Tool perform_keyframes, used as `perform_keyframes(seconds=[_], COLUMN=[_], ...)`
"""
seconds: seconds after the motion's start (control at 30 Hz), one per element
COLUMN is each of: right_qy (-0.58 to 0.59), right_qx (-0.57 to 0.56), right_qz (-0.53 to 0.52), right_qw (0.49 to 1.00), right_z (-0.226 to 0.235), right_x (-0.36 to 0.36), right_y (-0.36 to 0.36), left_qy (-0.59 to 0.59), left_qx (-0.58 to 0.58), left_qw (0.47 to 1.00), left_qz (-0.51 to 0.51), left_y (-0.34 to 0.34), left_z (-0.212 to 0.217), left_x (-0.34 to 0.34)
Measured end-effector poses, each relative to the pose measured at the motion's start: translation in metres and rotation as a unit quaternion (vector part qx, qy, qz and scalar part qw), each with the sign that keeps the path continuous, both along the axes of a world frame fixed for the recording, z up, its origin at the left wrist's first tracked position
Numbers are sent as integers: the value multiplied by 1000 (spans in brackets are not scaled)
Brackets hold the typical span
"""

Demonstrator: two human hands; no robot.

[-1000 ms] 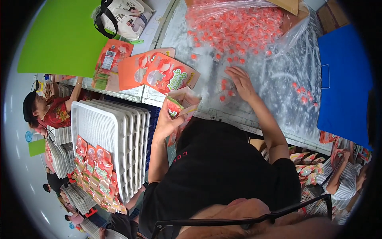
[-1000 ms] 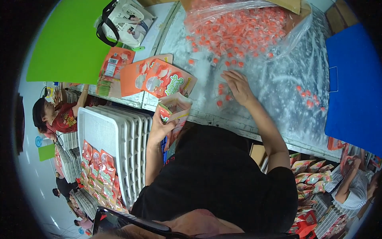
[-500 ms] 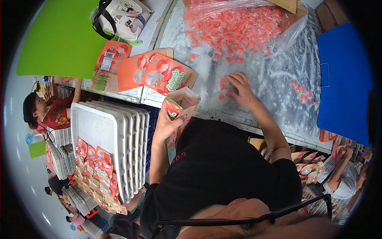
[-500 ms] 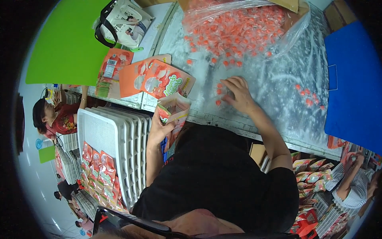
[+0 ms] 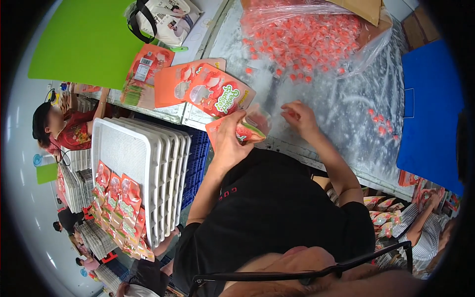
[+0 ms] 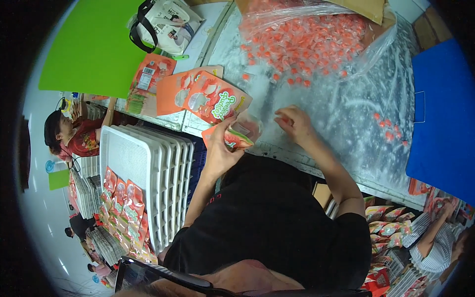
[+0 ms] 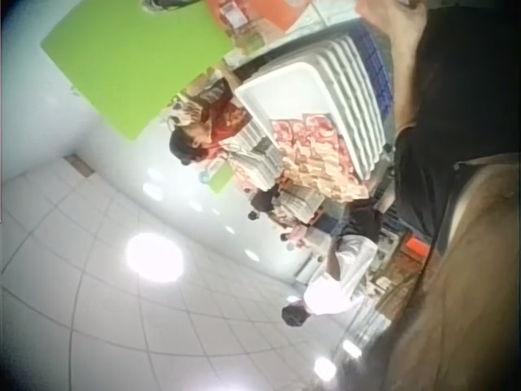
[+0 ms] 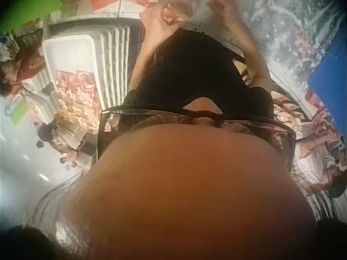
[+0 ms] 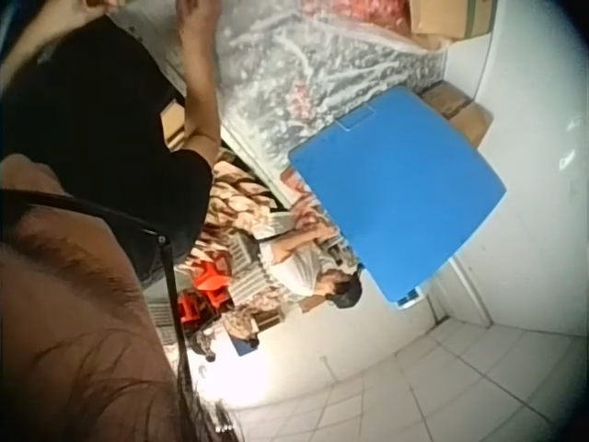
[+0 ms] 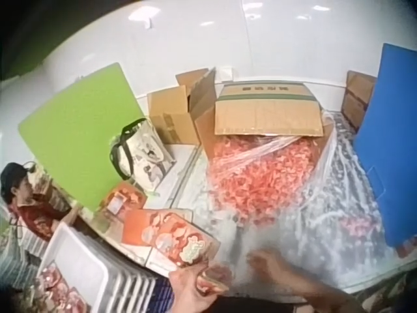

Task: Filling plastic bags with small pink candies and placing the filled bags onto a tray.

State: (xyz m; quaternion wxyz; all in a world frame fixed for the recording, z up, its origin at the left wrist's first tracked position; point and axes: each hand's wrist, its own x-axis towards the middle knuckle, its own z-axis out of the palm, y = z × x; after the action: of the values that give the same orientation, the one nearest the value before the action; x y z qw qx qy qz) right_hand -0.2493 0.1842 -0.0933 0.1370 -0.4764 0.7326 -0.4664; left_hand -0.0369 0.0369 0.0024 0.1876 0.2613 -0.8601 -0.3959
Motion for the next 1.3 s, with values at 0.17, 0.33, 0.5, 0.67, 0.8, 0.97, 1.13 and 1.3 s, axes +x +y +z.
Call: perform_keyframes(seconds=[0.17, 0.33, 0.5, 0.67, 0.8, 0.97, 1.13, 1.3], right_qy=[-28, 36, -10, -124, -56, 285, 287, -104], right_qx=[5, -24, -110, -201, -213, 9, 67, -69], right_qz=[163, 99, 37, 95, 7, -145, -95, -104], right_qw=[986, 994, 993, 967, 975, 948, 951, 987], right_z=[95, 119, 118, 133, 109, -20, -38, -27], right_x=[10, 37, 53, 53, 12, -84, -57, -49], right_y=[-17, -37, -55, -54, -58, -53, -24, 10], left_qy=[2, 9, 6, 47, 87, 68, 123, 107], left_qx=[-101, -60, 88, 89, 131, 273, 144, 209], left_qw=[994, 998, 996, 994, 987, 957, 979, 968], left_qz=[-35, -33, 26, 31, 36, 66, 69, 91], left_y=[6, 14, 24, 24, 21, 18, 15, 14], left_z=[-8, -12, -2, -3, -18, 1, -6, -12], left_x=[-10, -16, -20, -24, -21, -19, -20, -17])
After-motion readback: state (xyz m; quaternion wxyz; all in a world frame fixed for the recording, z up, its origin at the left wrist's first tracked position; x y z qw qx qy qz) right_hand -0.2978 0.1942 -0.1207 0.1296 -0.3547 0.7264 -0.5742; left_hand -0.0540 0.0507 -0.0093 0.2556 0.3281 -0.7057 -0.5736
